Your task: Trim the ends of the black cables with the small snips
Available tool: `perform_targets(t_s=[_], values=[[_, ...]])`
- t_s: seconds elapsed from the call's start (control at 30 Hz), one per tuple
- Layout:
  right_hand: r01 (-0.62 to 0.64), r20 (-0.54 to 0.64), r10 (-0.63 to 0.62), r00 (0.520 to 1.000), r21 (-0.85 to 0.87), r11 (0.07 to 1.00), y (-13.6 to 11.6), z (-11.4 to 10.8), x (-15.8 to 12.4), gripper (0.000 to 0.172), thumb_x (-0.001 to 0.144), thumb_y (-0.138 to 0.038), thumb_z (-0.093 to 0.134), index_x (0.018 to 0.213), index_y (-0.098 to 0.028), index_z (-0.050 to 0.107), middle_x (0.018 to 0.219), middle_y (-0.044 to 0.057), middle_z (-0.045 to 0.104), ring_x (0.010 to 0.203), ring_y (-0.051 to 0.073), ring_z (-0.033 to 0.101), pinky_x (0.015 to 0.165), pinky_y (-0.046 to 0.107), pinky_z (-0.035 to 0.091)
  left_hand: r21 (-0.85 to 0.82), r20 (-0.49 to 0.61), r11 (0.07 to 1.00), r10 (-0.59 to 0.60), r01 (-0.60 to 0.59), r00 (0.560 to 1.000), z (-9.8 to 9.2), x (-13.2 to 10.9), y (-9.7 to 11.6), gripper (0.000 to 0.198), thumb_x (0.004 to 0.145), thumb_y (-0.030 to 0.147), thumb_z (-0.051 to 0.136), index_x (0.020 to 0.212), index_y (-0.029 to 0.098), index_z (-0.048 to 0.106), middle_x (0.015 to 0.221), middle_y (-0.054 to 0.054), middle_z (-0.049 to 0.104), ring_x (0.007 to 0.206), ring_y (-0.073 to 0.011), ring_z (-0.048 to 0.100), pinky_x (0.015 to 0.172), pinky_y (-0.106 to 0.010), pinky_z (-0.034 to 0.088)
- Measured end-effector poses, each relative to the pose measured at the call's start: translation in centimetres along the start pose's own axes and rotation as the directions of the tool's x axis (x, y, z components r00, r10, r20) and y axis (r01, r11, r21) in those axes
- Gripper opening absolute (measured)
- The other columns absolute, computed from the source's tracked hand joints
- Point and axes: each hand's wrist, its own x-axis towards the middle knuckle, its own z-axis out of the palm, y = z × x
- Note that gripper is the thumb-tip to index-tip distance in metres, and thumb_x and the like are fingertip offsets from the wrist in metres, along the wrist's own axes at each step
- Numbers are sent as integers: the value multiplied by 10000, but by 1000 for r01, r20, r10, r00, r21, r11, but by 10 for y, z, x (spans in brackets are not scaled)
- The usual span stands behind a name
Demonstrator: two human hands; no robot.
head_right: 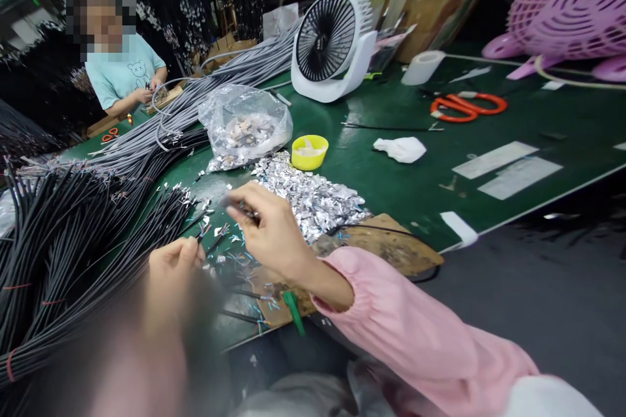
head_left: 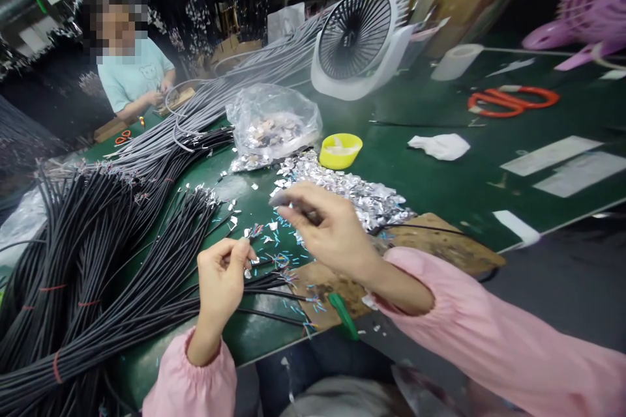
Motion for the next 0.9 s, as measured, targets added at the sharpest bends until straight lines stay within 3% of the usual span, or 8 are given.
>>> perform_targets(t_s=[0.1,0.2,0.5,0.9], values=[[-20,183,12,983,40,999,-3,4,-2,144,794,-225,536,681,-155,594,650,27,570,578,124,493,521,253,380,16,-28,999,51,-51,998,-1,2,0,378,793,435,544,550,151,595,489,20,496,447,-80,417,437,-205,300],[-101,237,86,968,50,994,-5,5,-4,198,795,-285,545,695,-135,627,577,3,526,516,102,444,481,241,346,35,-31,997,74,-73,997,-1,2,0,373,798,419,540,548,148,595,494,16,505,459,-82,431,445,-205,308],[-280,247,236,940,159,947,-6,8,-5,182,698,-298,584,685,-131,653,489,-36,422,461,82,370,424,222,288,4,48,1000,-15,14,999,1,-1,4,431,806,492,509,538,156,553,473,21,463,422,-76,390,402,-206,270],[-438,264,371,890,270,858,-12,10,-3,159,595,-285,612,617,-127,609,433,-75,360,407,45,307,388,203,236,34,82,999,18,-20,996,1,0,4,455,809,507,493,518,159,522,458,27,443,427,-75,380,434,-214,275]])
